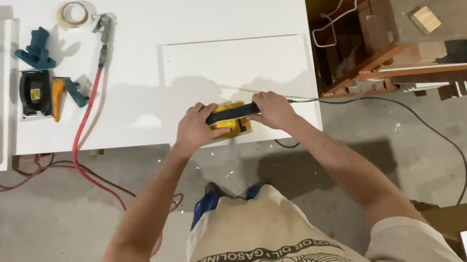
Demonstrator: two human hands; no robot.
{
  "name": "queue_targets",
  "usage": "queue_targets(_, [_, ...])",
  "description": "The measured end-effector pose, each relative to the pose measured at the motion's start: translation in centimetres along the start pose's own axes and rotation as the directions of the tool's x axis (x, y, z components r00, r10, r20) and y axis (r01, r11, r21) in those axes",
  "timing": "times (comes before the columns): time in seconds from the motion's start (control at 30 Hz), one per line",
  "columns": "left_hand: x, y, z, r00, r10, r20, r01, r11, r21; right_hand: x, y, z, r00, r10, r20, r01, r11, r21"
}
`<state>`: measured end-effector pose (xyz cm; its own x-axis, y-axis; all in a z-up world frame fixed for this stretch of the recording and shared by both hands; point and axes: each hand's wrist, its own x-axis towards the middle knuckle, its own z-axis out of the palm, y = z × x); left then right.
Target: The person uses a yellow electric sander to smooth the surface of a white rectangular board. They move the sander back and forth across the board, then flip the board over to sand the other side. The person also briefly uses a spray gun to clean the board's surface.
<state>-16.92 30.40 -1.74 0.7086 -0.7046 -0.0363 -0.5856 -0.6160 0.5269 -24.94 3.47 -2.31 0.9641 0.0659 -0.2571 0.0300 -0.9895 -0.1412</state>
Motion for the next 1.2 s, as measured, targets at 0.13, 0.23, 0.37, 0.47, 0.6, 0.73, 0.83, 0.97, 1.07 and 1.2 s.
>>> queue_targets(0.13, [-0.4, -6.3, -0.5, 0.985, 0.074, -0.159, -0.067, 0.997, 0.049, 2.7, -4.5, -0.2, 0.999, -0.017, -0.037, 0.018, 1.000, 0.025])
queue_targets(0.23, [0.8, -9.4, -1.7, 0.991, 0.044, -0.129, -0.033, 0.996, 0.085, 4.5, -6.5, -0.8, 0.999, -0.006, -0.037, 0.008, 0.999, 0.050])
queue_targets(0.37, [4.1, -9.7, -3.1, 0.995, 0.070, -0.077, -0.065, 0.996, 0.065, 5.3, -6.2, -2.3, 0.996, 0.063, -0.065, -0.059, 0.996, 0.063])
queue_targets(0.47, [6.8, -7.8, -2.3, 0.995, 0.090, -0.040, -0.088, 0.994, 0.059, 4.7, -3.4, -2.6, 0.991, 0.108, -0.076, -0.101, 0.992, 0.080])
queue_targets(0.6, [10.2, -3.4, 0.4, 0.990, 0.137, 0.021, -0.138, 0.987, 0.077, 2.3, 2.1, -2.6, 0.983, 0.151, -0.102, -0.143, 0.986, 0.081])
queue_targets(0.73, [13.6, 2.0, 3.9, 0.987, 0.159, 0.038, -0.161, 0.984, 0.070, -0.4, 8.7, -2.4, 0.974, 0.196, -0.116, -0.186, 0.978, 0.098])
queue_targets(0.83, [15.8, 6.6, 5.5, 0.984, 0.149, 0.100, -0.159, 0.983, 0.093, -2.7, 12.8, -2.7, 0.961, 0.216, -0.170, -0.201, 0.974, 0.102])
queue_targets(0.97, [18.4, 12.0, 6.7, 0.976, 0.119, 0.182, -0.128, 0.991, 0.037, -4.4, 18.4, -3.4, 0.962, 0.218, -0.166, -0.196, 0.971, 0.139])
queue_targets(1.07, [20.2, 13.9, 7.4, 0.973, 0.114, 0.202, -0.123, 0.992, 0.036, -4.4, 20.6, -4.6, 0.967, 0.227, -0.117, -0.208, 0.966, 0.151])
queue_targets(1.2, [20.5, 12.9, 6.0, 0.980, 0.069, 0.188, -0.076, 0.997, 0.029, -2.0, 20.5, -5.3, 0.974, 0.219, -0.062, -0.211, 0.971, 0.110])
